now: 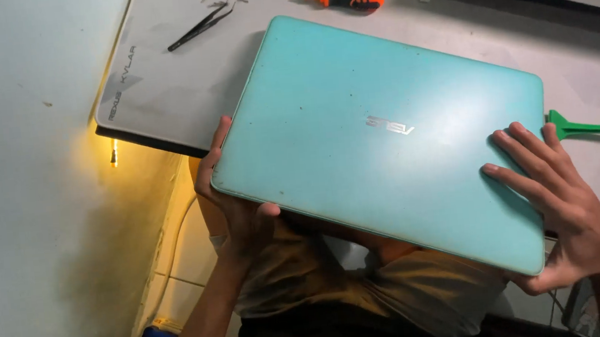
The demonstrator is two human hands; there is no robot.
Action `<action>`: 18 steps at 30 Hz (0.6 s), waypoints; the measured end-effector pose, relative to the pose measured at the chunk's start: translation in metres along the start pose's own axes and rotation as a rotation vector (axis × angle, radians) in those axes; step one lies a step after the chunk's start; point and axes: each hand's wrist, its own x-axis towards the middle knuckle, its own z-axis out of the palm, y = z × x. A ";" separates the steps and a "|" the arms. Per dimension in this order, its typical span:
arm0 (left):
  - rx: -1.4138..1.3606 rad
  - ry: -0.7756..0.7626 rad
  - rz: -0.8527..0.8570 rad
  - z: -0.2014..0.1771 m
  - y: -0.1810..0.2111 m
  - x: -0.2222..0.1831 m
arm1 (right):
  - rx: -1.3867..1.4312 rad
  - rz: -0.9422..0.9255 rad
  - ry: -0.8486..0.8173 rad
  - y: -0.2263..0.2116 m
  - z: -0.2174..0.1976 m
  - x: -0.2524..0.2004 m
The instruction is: Removing screws and prying open the bottom casing of a laptop for repair
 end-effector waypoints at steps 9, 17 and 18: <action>0.261 0.057 0.187 0.000 -0.038 -0.013 | -0.319 0.132 -0.216 -0.063 0.000 0.024; 0.204 0.017 0.117 -0.004 -0.044 -0.023 | -0.730 0.136 -0.015 -0.105 0.056 0.038; 0.180 0.019 0.103 -0.004 -0.046 -0.024 | -0.828 0.104 -0.008 -0.108 0.060 0.035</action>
